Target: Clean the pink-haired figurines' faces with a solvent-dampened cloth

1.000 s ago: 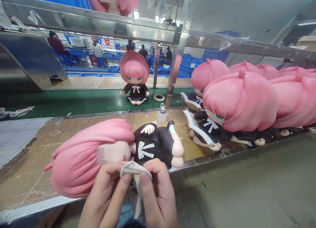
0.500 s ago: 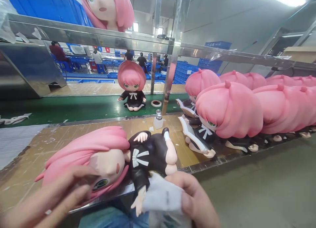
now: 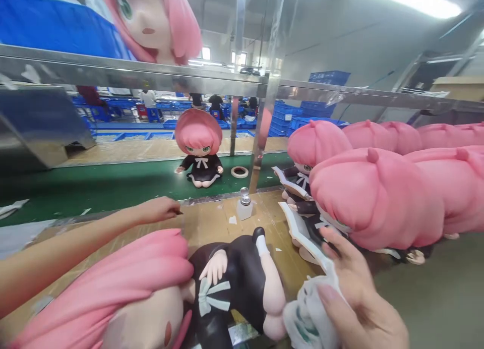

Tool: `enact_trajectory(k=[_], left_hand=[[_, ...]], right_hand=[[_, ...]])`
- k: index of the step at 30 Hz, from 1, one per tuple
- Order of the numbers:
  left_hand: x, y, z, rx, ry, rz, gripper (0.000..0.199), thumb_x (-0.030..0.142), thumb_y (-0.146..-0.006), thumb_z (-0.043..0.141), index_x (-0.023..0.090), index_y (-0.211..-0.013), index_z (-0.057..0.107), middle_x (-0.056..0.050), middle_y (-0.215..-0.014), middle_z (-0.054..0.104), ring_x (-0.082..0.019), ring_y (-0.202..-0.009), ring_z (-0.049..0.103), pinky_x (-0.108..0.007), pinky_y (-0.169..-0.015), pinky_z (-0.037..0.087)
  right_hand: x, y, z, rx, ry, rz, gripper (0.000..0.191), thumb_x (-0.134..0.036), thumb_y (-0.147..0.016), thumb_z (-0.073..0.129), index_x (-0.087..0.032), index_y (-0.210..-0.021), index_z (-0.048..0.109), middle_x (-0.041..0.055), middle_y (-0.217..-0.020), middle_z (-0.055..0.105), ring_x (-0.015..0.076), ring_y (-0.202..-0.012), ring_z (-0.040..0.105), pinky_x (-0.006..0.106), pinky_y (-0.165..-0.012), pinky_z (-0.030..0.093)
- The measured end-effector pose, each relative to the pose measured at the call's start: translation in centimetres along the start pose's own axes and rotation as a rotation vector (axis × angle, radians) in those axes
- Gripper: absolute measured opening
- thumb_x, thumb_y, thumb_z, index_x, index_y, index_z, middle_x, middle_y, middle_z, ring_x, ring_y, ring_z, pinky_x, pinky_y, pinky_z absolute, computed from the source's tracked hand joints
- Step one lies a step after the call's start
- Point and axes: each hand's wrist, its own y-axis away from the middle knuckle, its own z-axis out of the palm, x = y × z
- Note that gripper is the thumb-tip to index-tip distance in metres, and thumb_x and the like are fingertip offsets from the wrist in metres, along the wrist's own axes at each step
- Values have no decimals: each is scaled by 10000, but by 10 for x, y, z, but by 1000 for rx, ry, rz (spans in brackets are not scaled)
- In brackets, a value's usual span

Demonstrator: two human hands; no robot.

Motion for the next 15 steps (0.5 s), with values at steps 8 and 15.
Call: enact_trajectory(k=[8, 15], left_hand=[[-15, -40, 56, 37, -25, 299, 252, 375, -976, 639, 144, -881, 668, -33, -910, 702, -193, -891, 685, -416, -872, 573], [13, -25, 28, 134, 209, 321, 225, 361, -968, 571, 188, -922, 708, -52, -988, 728, -232, -948, 642, -352, -900, 448]], right_hand=[[-22, -44, 72, -266, -322, 246, 451, -632, -834, 713, -219, -1015, 709, 39, -1036, 474, 72, -623, 465, 235, -547, 469], [-17, -52, 67, -485, -138, 100, 402, -544, -895, 709, -168, -752, 696, 52, -977, 427, 136, -841, 459, 231, -714, 427]])
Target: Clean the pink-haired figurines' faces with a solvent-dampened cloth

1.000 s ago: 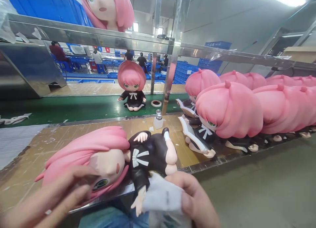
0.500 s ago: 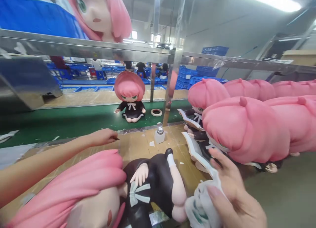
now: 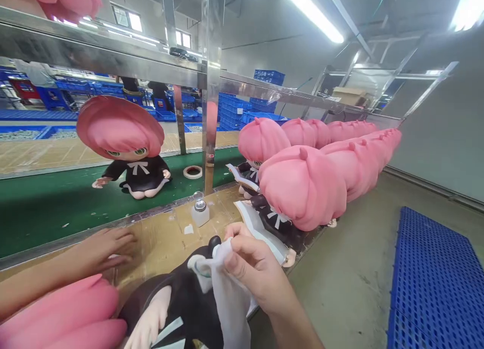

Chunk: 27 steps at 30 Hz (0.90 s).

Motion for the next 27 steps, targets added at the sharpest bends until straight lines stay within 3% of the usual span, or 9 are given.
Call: enact_trajectory(k=[3, 6, 9, 11, 13, 15, 20, 23, 27], left_hand=[[59, -3, -39, -15, 179, -46, 325, 448, -989, 524, 181, -1029, 705, -43, -1004, 732, -237, -938, 653, -293, -858, 449], [133, -1, -70, -79, 401, 13, 435, 557, -1009, 426, 242, -1163, 683, -5, -1191, 715, -227, -1148, 616, -277, -989, 432], [195, 7, -75, -256, 582, 79, 461, 626, -961, 481, 308, -1246, 656, 19, -1278, 679, -206, -1176, 599, -268, -995, 448], [220, 13, -65, -374, 682, 74, 479, 671, -914, 536, 243, -1070, 686, -10, -1009, 695, -183, -907, 624, -260, -785, 495], [233, 18, -52, -380, 817, 42, 491, 693, -875, 584, 203, -905, 603, 21, -769, 573, -128, -676, 507, -223, -583, 405], [240, 22, -40, -291, 966, 25, 490, 693, -874, 584, 214, -861, 483, 59, -707, 467, -94, -607, 403, -197, -522, 322], [256, 30, -22, -49, 1311, 52, 447, 567, -891, 688, 199, -826, 444, 77, -694, 448, -54, -587, 347, -148, -522, 312], [263, 35, -16, 7, 1361, -17, 491, 605, -863, 704, 216, -806, 411, 87, -651, 444, -50, -524, 334, -141, -454, 278], [266, 40, -12, 114, 1280, -59, 520, 637, -844, 703, 229, -780, 386, 96, -600, 421, -50, -475, 326, -133, -410, 258]], right_hand=[[-12, 3, 5, -136, 116, -34, 294, -515, -885, 738, -230, -814, 736, 64, -1038, 483, 202, -1069, 494, 269, -838, 447], [-28, 8, 16, -182, 312, -127, 285, -504, -877, 753, -249, -758, 711, 38, -1199, 470, 194, -1116, 520, 301, -942, 450], [-44, 14, 27, -163, 521, -311, 245, -444, -902, 739, -255, -755, 686, 6, -1267, 418, 166, -1113, 548, 292, -1000, 441], [-52, 19, 30, -107, 638, -440, 198, -388, -903, 747, -258, -776, 667, 8, -1198, 428, 153, -1100, 547, 267, -995, 438], [-53, 25, 29, -36, 673, -481, 204, -381, -889, 763, -250, -789, 642, 13, -1096, 444, 149, -1042, 550, 256, -949, 448], [-49, 32, 26, -5, 564, -405, 235, -403, -903, 742, -238, -800, 611, 15, -1037, 463, 149, -985, 555, 258, -888, 460], [-28, 48, 30, -125, -156, 1, 293, -461, -966, 652, -214, -881, 518, -8, -868, 502, 104, -773, 483, 199, -688, 404], [-23, 49, 41, -202, -492, 203, 348, -485, -924, 708, -202, -944, 506, -24, -788, 510, 72, -667, 442, 170, -620, 358], [-21, 49, 49, -309, -621, 322, 408, -488, -856, 780, -152, -1013, 610, 17, -787, 577, 81, -680, 522, 179, -662, 419]])
